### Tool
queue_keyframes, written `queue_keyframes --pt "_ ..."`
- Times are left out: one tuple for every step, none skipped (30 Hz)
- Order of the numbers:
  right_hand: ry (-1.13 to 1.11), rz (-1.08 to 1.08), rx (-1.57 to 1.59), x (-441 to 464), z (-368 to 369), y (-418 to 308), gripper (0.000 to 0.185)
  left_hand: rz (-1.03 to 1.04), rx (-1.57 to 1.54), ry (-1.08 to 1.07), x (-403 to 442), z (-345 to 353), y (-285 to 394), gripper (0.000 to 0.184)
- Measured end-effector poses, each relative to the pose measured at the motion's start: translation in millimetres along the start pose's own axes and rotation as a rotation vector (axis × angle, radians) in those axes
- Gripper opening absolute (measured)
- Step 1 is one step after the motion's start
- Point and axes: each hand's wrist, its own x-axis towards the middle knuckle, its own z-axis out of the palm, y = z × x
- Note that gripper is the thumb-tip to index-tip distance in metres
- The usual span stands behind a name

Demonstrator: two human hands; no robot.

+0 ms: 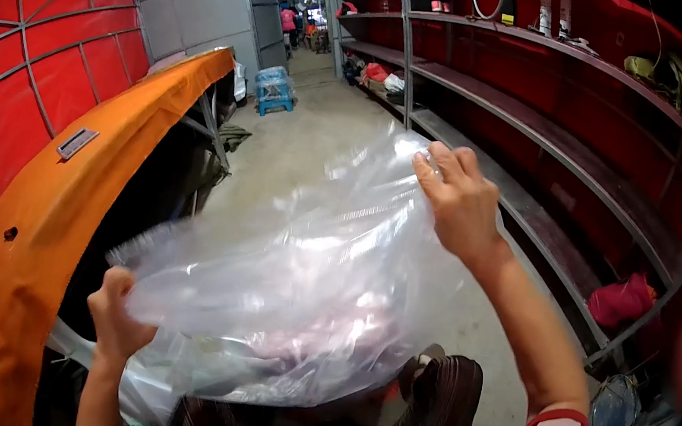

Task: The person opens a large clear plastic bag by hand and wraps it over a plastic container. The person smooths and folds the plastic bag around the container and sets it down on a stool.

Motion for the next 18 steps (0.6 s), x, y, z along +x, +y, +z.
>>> queue_keyframes --pt "-0.187 -0.076 0.025 -10 12 11 0.008 0.026 0.172 -0.118 -4 12 -8 0.046" --pt "-0.362 -0.156 0.044 -16 19 17 0.006 -0.019 0.299 -0.341 -11 21 -18 0.047" --pt "-0.237 -0.185 0.090 -15 15 13 0.001 -0.004 0.282 -0.297 -16 25 -28 0.046" --pt "-0.155 -0.169 0.103 -11 6 10 0.001 0.013 0.264 -0.244 -16 29 -35 0.046" --pt "-0.031 -0.170 0.135 -1 -1 10 0.001 -0.038 0.156 -0.105 -4 23 -29 0.048" --pt "0.078 -0.164 0.180 0 -5 8 0.001 -0.097 0.049 0.014 7 11 -20 0.051" --pt "0.063 -0.158 0.191 -5 -4 8 0.001 -0.139 -0.006 -0.027 13 5 -14 0.056" --pt "-0.222 -0.131 0.200 -12 -3 10 0.002 -0.057 0.057 -0.024 14 14 -18 0.059" --pt "-0.500 -0.109 0.202 -15 -3 13 0.004 0.020 0.123 -0.057 13 19 -28 0.060" --pt "-0.497 -0.111 0.200 -18 -5 15 0.004 0.100 0.190 -0.082 14 21 -36 0.062" --pt "-0.543 -0.060 0.286 -21 -7 16 0.005 0.103 0.191 -0.077 16 17 -32 0.062" --pt "-0.589 -0.007 0.373 -26 -9 17 0.007 0.064 0.147 -0.079 16 7 -23 0.060" --pt "-0.625 0.087 0.437 -31 -20 17 0.014 0.026 0.101 -0.086 14 0 -13 0.057" --pt "-0.758 0.068 0.497 -38 -29 18 0.018 0.028 0.104 -0.123 6 -2 -3 0.050" --pt "-0.894 0.047 0.557 -46 -35 20 0.022 -0.019 0.088 -0.357 -12 1 -10 0.036" --pt "-1.205 0.182 0.697 -57 -38 21 0.025 -0.001 0.351 -0.966 -22 -2 -11 0.018" --pt "-1.516 0.322 0.834 -66 -39 20 0.028 -0.029 0.158 -1.231 -32 3 -14 0.011" --pt "-1.520 0.321 0.834 -72 -35 16 0.028 -0.071 -0.067 -1.333 -44 9 -22 0.011"
